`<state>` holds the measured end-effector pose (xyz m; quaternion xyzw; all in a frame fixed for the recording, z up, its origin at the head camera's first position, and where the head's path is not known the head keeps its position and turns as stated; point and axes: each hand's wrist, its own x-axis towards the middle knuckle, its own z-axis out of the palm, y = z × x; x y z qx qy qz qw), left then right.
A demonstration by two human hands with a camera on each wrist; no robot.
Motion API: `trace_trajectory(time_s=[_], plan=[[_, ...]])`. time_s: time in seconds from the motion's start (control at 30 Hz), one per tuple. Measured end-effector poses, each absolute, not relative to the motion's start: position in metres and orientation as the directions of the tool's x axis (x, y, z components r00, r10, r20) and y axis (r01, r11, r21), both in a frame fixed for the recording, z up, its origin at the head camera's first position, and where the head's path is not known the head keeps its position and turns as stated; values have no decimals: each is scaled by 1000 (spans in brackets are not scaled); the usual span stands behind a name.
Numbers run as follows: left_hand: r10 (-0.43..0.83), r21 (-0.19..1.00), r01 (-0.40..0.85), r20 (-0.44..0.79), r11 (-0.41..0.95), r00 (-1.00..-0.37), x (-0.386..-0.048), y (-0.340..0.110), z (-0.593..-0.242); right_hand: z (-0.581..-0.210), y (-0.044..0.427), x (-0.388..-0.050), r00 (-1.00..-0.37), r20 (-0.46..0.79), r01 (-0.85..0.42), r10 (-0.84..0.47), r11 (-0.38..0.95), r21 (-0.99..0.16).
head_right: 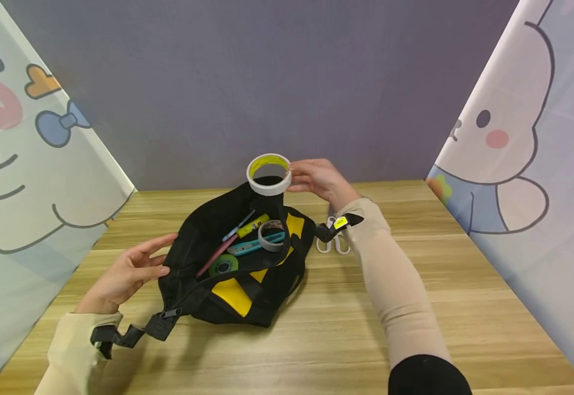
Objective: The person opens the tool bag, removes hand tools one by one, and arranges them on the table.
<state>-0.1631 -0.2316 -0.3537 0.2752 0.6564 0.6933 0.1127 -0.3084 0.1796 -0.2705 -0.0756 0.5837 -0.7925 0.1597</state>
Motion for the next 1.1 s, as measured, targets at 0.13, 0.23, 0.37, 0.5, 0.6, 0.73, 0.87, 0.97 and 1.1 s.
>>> trace_trajectory(time_s=[0.13, 0.23, 0.37, 0.5, 0.6, 0.73, 0.87, 0.97, 1.1], plan=[[514, 973, 205, 230, -106, -827, -164, -232, -354, -276, 186, -310, -946, -69, 169, -317, -299, -939], [512, 974, 203, 228, -105, -828, -164, -233, -354, -282, 191, -311, -957, -75, 164, -280, -312, -936], [511, 973, 204, 230, -107, -828, -163, -233, -355, -290, 199, -312, -975, -77, 149, -211, -353, -924], [511, 973, 206, 231, -106, -828, -163, -234, -356, -297, 208, -312, -986, -83, 138, -147, -418, -898], [511, 973, 208, 232, -104, -828, -164, -234, -356, -300, 215, -312, -991, -91, 129, -102, -467, -875], [511, 971, 212, 236, -106, -826, -164, -234, -357, -303, 223, -311, -994, -100, 106, -40, -541, -834], [514, 969, 218, 245, -114, -822, -164, -234, -358, -307, 232, -310, -995, -103, 85, -2, -588, -804], [517, 968, 220, 251, -122, -818, -164, -234, -358, -310, 240, -310, -995, -98, 75, 4, -614, -786], [516, 967, 218, 254, -131, -818, -164, -234, -358, -313, 252, -308, -994, -105, 73, 8, -665, -743]])
